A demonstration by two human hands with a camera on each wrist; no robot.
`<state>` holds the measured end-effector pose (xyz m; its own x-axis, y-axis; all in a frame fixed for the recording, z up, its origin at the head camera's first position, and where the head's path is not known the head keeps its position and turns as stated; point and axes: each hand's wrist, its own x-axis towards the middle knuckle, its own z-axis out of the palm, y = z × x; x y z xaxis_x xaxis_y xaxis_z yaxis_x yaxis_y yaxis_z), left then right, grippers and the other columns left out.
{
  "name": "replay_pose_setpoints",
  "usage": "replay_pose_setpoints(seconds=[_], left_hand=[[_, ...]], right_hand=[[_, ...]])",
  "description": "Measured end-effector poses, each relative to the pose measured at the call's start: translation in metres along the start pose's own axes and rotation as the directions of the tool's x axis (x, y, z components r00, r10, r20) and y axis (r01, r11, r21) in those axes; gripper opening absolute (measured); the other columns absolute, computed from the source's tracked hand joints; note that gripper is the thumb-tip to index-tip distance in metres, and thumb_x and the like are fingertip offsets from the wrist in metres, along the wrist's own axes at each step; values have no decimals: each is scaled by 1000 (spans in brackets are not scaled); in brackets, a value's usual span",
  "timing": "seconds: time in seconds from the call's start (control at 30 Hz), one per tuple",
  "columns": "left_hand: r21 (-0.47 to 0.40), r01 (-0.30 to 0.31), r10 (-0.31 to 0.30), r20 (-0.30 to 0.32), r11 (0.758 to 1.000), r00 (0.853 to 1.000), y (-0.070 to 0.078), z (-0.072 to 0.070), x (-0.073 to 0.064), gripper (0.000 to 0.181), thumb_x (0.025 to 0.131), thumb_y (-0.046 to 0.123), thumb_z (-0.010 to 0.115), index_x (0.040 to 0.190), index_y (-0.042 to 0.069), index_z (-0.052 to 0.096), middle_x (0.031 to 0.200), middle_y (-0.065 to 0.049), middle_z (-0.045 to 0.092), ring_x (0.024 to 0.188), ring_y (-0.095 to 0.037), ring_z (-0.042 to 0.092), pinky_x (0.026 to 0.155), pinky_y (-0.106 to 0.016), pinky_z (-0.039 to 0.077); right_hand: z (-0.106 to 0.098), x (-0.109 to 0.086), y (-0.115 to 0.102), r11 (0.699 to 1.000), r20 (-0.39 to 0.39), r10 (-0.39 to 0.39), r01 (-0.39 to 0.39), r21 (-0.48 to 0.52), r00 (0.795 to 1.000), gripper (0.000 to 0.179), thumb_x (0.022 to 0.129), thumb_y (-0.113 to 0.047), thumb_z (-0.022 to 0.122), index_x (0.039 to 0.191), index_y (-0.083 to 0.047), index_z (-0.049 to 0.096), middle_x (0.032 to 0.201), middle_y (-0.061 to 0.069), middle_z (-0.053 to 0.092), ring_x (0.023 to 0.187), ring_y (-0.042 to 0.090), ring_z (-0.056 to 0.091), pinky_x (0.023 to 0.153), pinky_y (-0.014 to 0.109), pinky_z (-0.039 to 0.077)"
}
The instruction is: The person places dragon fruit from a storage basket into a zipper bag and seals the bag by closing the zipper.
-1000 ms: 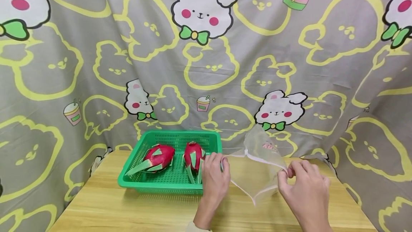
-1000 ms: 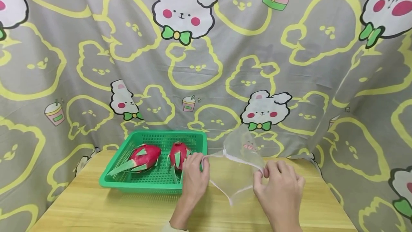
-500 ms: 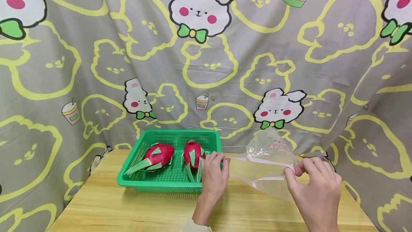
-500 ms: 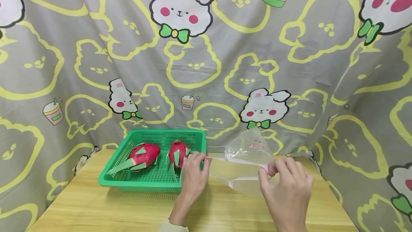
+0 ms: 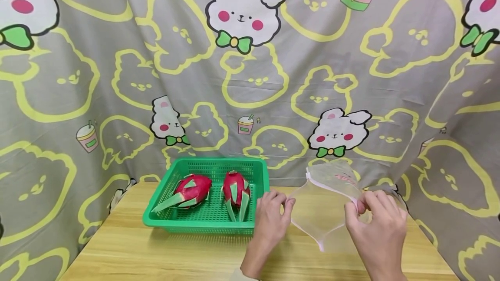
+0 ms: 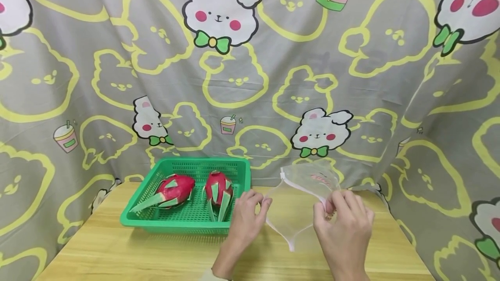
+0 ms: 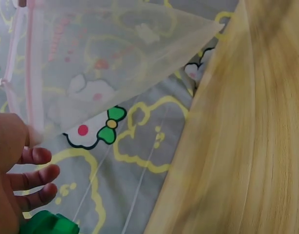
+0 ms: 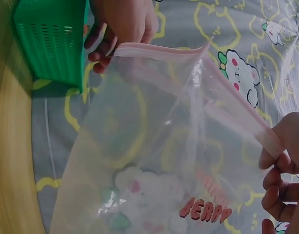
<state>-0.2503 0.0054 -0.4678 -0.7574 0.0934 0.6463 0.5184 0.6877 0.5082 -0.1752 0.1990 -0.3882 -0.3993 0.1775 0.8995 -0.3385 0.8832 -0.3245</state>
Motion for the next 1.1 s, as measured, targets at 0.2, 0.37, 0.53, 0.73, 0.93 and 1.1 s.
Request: replay_pose_setpoints(seconds=[0.2,0.37,0.53,0.73,0.93,1.1], left_hand=[[-2,-25,25,24,1000,999,3,2,-1,33,98,32,69,69,22,60,84,8,62,82,-13,56,78,-33,45],[-12,-36,36,-17,999,999,1,1,1,28,99,24,68,72,20,63,85,7,63,83,-14,57,80,-34,46],[-13,-11,10,-87,1000,996,-4,-2,4,28,99,22,68,71,18,62,85,6,63,83,-16,58,79,-36,47],[-10,39,-40,-94,999,995,-10,-4,5,29,100,23,68,71,18,63,85,6,65,82,-17,56,78,-36,46],[-2,73,-73,-88,997,993,-13,-6,6,31,99,23,69,70,19,59,78,4,60,77,-16,51,77,-35,43],[0,43,-42,-101,999,994,-10,-7,5,31,98,23,69,70,19,59,79,5,60,78,-17,53,77,-36,44]], right_hand=[[9,-1,5,999,-66,-34,33,-16,997,14,75,-13,53,64,-10,46,67,6,48,68,27,45,67,44,26],[9,-3,7,992,20,-53,54,-118,998,25,87,-24,48,67,-10,48,72,9,52,72,35,50,68,52,29],[10,-5,6,985,103,-49,65,-160,993,30,93,-28,55,68,-12,52,73,9,55,74,36,53,71,58,31],[10,-10,2,981,213,4,37,-191,977,28,97,-25,64,74,-12,55,78,9,55,80,37,51,74,60,31],[11,-13,1,977,244,28,24,-210,969,23,100,-21,55,82,-8,62,80,10,53,81,37,48,73,60,30],[12,-13,2,979,205,8,34,-202,979,30,99,-21,50,75,-5,60,77,10,50,76,36,45,71,58,30]])
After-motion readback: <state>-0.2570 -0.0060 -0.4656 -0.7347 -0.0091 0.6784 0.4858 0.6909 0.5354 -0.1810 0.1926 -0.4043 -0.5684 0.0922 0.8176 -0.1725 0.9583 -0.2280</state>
